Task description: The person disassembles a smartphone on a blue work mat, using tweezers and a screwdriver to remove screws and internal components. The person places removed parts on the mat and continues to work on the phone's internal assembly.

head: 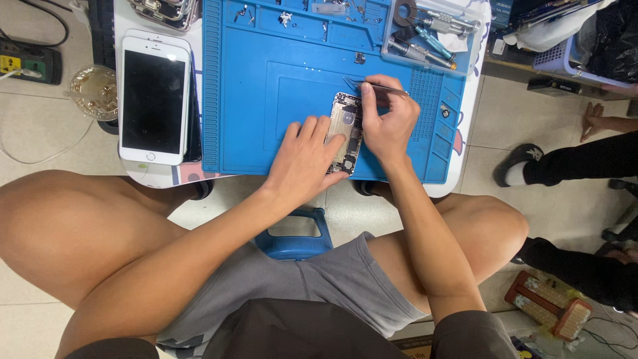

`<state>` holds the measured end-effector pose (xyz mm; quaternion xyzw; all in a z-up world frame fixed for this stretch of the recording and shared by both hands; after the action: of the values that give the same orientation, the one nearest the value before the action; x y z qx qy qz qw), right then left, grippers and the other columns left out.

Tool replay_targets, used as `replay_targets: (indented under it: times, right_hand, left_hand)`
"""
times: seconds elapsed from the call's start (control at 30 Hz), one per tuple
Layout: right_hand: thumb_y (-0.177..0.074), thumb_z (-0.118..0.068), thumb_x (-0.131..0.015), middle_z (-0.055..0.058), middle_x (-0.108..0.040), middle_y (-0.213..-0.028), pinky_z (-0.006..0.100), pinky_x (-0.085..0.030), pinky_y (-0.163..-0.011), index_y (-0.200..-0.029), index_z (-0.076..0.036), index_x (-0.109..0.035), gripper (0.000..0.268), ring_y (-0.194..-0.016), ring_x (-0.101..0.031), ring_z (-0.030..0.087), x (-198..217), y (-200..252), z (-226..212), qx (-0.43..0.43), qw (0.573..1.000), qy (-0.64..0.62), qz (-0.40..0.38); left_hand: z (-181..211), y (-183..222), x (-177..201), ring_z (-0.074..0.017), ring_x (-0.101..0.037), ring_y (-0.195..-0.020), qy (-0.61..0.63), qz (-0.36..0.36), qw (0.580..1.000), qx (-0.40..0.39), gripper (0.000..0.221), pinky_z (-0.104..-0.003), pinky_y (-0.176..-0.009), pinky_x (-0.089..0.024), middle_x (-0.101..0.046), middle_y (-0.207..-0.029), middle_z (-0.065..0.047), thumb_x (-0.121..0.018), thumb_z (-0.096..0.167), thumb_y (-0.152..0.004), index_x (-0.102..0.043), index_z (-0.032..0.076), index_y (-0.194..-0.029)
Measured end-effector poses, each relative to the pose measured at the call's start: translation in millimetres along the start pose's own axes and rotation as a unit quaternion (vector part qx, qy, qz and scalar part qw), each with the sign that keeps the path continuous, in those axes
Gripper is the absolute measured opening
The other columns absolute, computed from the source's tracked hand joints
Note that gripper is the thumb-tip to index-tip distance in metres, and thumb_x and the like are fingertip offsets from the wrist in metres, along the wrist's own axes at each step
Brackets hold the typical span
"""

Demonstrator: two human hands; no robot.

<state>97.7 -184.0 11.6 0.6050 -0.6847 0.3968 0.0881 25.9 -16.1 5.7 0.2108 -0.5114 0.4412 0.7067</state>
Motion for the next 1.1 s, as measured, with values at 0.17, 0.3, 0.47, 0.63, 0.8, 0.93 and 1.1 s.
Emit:
replay_targets:
  times: [0.17, 0.3, 0.47, 0.63, 0.8, 0.93, 1.1]
  right_hand:
    - [-0.104, -0.008, -0.069, 0.009, -0.08, -0.09, 0.033, -0.065, -0.064, -0.101, -0.003, -0.079, 0.012, -0.078, -0.079, 0.028, -1, -2, -2, 0.001, 1.0, 0.009, -0.001]
    - [-0.102, -0.008, -0.071, 0.009, -0.08, -0.089, 0.034, -0.064, -0.064, -0.1, -0.004, -0.079, 0.009, -0.077, -0.079, 0.028, 0, -2, -5, -0.002, 1.0, 0.025, -0.006]
    - [-0.102, -0.006, -0.071, 0.009, -0.081, -0.094, 0.034, -0.064, -0.061, -0.097, -0.003, -0.08, 0.011, -0.079, -0.079, 0.029, 0, -4, -2, 0.007, 1.0, 0.016, -0.007]
    - [-0.102, -0.003, -0.071, 0.01, -0.081, -0.096, 0.031, -0.063, -0.061, -0.098, -0.001, -0.081, 0.011, -0.082, -0.079, 0.029, 0, -17, -15, 0.008, 1.0, -0.014, 0.003]
    - [-0.1, -0.001, -0.073, 0.011, -0.08, -0.097, 0.031, -0.063, -0.058, -0.097, 0.001, -0.08, 0.008, -0.081, -0.079, 0.029, -22, -30, -20, 0.025, 0.997, -0.071, -0.018]
    - [-0.099, 0.0, -0.072, 0.01, -0.08, -0.096, 0.032, -0.064, -0.059, -0.099, 0.001, -0.08, 0.007, -0.082, -0.079, 0.03, -43, -31, -23, 0.029, 0.995, -0.09, -0.023]
    - [-0.101, -0.004, -0.071, 0.006, -0.08, -0.096, 0.031, -0.064, -0.057, -0.099, -0.002, -0.079, 0.008, -0.077, -0.078, 0.027, -50, -25, -18, 0.033, 0.998, -0.052, -0.028]
  left_hand:
    - [-1, 0, -6, -0.033, -0.052, -0.114, -0.001, -0.002, 1.0, 0.001, 0.07, -0.046, -0.091, -0.043, -0.053, -0.114, -0.014, -0.087, 0.058, -0.074, -0.068, 0.013, -0.123]
    - [-2, 2, -9, -0.0336, -0.053, -0.115, -0.001, -0.005, 1.0, 0.0, 0.069, -0.047, -0.091, -0.044, -0.054, -0.114, -0.014, -0.086, 0.06, -0.076, -0.068, 0.013, -0.124]
    - [-2, 0, -9, -0.0333, -0.052, -0.113, -0.003, 0.009, 1.0, -0.003, 0.07, -0.046, -0.09, -0.043, -0.053, -0.113, -0.014, -0.086, 0.059, -0.075, -0.068, 0.013, -0.124]
    - [-2, 2, -5, -0.0318, -0.052, -0.109, -0.025, 0.01, 1.0, 0.002, 0.071, -0.045, -0.088, -0.043, -0.052, -0.11, -0.012, -0.086, 0.061, -0.073, -0.068, 0.014, -0.123]
    - [-3, 1, -6, -0.0323, -0.052, -0.114, -0.002, 0.009, 1.0, -0.001, 0.07, -0.046, -0.091, -0.044, -0.054, -0.115, -0.013, -0.087, 0.059, -0.072, -0.067, 0.014, -0.122]
    - [-7, 2, -13, -0.0326, -0.053, -0.115, -0.014, 0.02, 1.0, -0.007, 0.069, -0.046, -0.092, -0.044, -0.054, -0.116, -0.014, -0.087, 0.06, -0.071, -0.067, 0.014, -0.118]
    - [-6, 3, -21, -0.0322, -0.052, -0.116, -0.012, 0.023, 1.0, -0.008, 0.069, -0.046, -0.092, -0.044, -0.053, -0.116, -0.013, -0.086, 0.062, -0.07, -0.065, 0.015, -0.116]
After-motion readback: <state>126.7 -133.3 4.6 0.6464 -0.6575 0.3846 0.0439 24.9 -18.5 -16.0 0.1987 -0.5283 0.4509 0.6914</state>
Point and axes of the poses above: each hand's wrist, its own y-axis away from the middle knuckle, its own x-axis out of the back of the hand, z = x × y, the point moved 3 cm from there along -y, towards the middle knuckle
